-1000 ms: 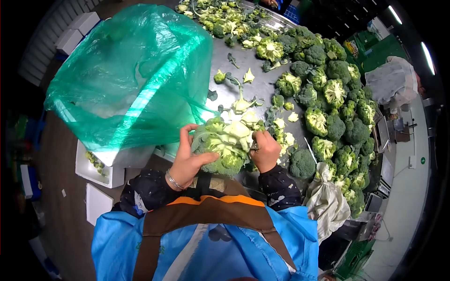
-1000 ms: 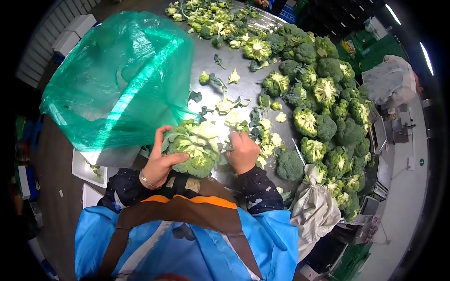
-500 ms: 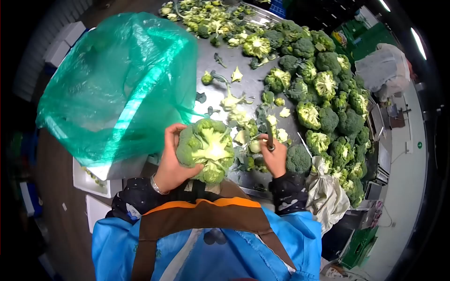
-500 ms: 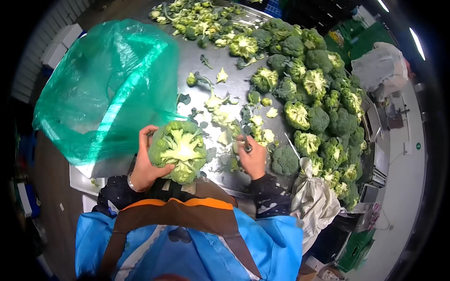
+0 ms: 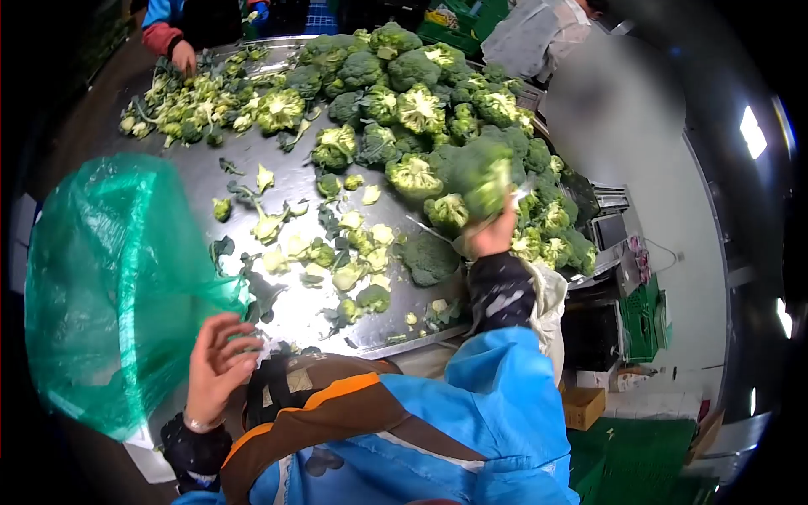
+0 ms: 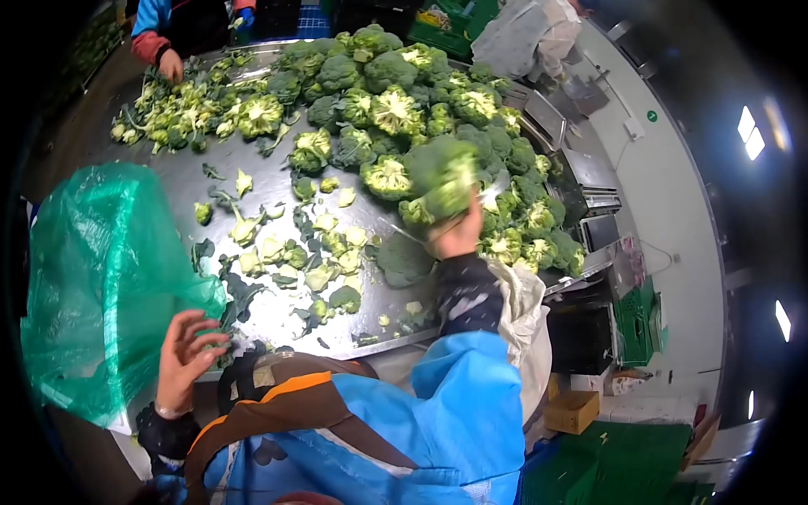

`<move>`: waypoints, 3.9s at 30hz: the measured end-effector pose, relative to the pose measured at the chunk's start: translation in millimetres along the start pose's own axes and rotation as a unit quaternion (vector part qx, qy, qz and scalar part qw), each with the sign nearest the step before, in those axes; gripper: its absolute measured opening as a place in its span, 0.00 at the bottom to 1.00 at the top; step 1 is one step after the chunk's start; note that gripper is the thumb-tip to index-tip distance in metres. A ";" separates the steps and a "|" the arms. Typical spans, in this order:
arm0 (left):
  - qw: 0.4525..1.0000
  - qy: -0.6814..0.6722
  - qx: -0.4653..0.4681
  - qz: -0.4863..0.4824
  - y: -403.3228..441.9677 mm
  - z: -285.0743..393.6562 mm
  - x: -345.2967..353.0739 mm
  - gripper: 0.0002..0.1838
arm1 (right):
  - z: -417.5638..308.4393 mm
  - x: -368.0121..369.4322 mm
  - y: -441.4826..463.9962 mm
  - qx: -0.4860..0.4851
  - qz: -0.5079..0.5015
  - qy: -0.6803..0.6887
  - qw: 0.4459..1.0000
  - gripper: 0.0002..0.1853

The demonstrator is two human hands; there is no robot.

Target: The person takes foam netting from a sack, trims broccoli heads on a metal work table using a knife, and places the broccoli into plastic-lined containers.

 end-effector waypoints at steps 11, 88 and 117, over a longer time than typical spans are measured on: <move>0.979 0.128 0.100 0.122 -70.4 78.0 -84.7 0.29 | 9.2 -74.8 94.3 0.017 0.062 -0.071 0.995 0.13; 0.832 0.450 -0.033 0.323 4.3 152.1 -533.3 0.38 | 305.9 -8.0 -208.3 0.255 -0.059 -0.359 0.896 0.09; 0.877 0.369 0.041 0.303 59.5 -126.0 -36.0 0.51 | 221.0 26.4 -197.1 -0.065 -0.404 -0.675 0.614 0.13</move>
Point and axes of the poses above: each hand's wrist, its own y-axis towards the middle knuckle, its own x-axis out of the palm, z = x × y, the point moved 9 cm from there along y, towards the middle knuckle, and after that the axes turned 2 degrees about z, right-handed, at the moved point
